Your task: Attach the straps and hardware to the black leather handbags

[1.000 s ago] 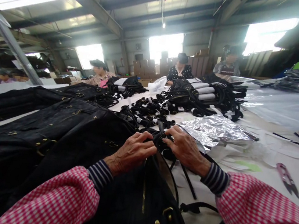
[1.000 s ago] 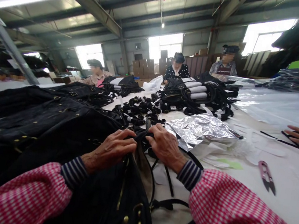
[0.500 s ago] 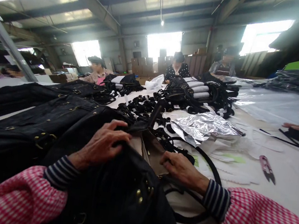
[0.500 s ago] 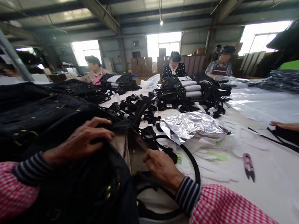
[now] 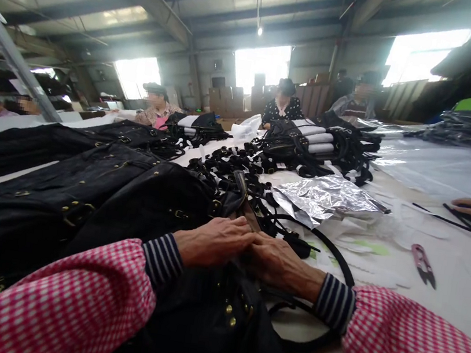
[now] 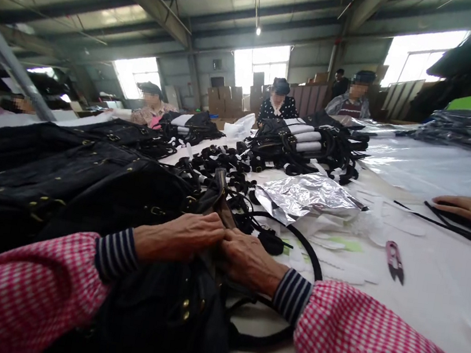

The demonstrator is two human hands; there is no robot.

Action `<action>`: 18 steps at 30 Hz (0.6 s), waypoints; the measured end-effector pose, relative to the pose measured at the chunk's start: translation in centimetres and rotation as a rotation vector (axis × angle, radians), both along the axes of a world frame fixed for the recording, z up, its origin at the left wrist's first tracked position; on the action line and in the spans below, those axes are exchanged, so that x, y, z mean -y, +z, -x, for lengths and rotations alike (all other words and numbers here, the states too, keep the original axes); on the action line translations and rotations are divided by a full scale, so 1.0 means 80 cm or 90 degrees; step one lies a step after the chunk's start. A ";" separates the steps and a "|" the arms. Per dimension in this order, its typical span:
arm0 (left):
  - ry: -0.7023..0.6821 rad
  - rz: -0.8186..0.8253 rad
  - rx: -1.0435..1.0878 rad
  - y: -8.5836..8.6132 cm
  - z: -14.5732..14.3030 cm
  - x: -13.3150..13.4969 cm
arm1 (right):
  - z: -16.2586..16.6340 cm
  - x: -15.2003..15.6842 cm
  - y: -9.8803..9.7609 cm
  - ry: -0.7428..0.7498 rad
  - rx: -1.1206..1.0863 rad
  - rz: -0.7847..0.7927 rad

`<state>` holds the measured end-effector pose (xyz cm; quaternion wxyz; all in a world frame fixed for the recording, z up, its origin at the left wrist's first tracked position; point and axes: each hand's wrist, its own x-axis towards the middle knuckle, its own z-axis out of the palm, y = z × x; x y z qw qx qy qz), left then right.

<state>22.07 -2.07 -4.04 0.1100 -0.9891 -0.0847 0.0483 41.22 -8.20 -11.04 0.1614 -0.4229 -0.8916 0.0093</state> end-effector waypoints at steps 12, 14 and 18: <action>0.014 -0.004 0.021 0.047 0.040 0.000 | -0.005 0.012 -0.011 -0.069 0.055 0.012; 0.042 -0.010 0.052 0.038 0.061 -0.001 | -0.001 0.006 0.001 -0.080 0.104 0.030; 0.073 0.013 0.135 -0.002 0.069 -0.010 | 0.018 -0.020 0.030 -0.155 0.143 0.056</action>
